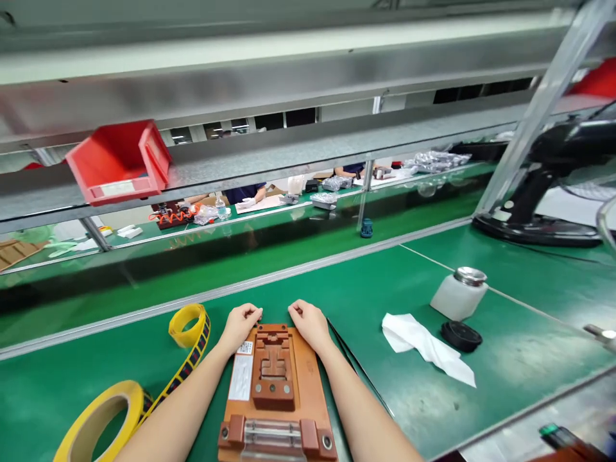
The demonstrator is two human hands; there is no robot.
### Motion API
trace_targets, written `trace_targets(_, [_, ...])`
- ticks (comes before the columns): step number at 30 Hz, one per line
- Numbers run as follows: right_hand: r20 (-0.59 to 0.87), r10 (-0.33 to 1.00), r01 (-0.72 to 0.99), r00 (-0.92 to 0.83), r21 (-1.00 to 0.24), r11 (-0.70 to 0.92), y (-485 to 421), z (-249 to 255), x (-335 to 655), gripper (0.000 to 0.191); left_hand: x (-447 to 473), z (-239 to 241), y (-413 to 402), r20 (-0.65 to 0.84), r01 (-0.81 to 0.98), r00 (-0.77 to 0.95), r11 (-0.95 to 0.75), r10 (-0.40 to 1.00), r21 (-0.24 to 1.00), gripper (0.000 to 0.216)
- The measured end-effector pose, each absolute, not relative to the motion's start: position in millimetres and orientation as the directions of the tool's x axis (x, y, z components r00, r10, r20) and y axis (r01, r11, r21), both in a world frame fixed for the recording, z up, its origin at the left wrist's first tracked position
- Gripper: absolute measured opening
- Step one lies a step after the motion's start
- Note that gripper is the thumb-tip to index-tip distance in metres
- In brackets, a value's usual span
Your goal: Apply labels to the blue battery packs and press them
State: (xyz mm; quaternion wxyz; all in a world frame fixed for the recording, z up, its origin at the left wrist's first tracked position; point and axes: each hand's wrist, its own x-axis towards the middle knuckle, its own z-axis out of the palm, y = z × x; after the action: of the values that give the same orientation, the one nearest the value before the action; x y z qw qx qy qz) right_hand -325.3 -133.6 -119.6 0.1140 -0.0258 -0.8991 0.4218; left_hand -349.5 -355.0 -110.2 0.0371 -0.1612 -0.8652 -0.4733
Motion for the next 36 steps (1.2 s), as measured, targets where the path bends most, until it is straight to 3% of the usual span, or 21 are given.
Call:
trace_targets(18, [0.257,0.071,-0.166,-0.964,-0.788,0.593,-131.2,-122.9,-306.7,0.033,-351.8,-129.1,-358.2,0.266,0.317,-0.948,0.480,0.173,0.818,0.032])
trace_targets(36, [0.256,0.073,-0.165,-0.964,-0.790,0.591,-130.5,-124.8,-308.6,0.029,-350.4,-126.8,-359.0,0.245,0.302,-0.953,0.482,0.180,0.822,0.032])
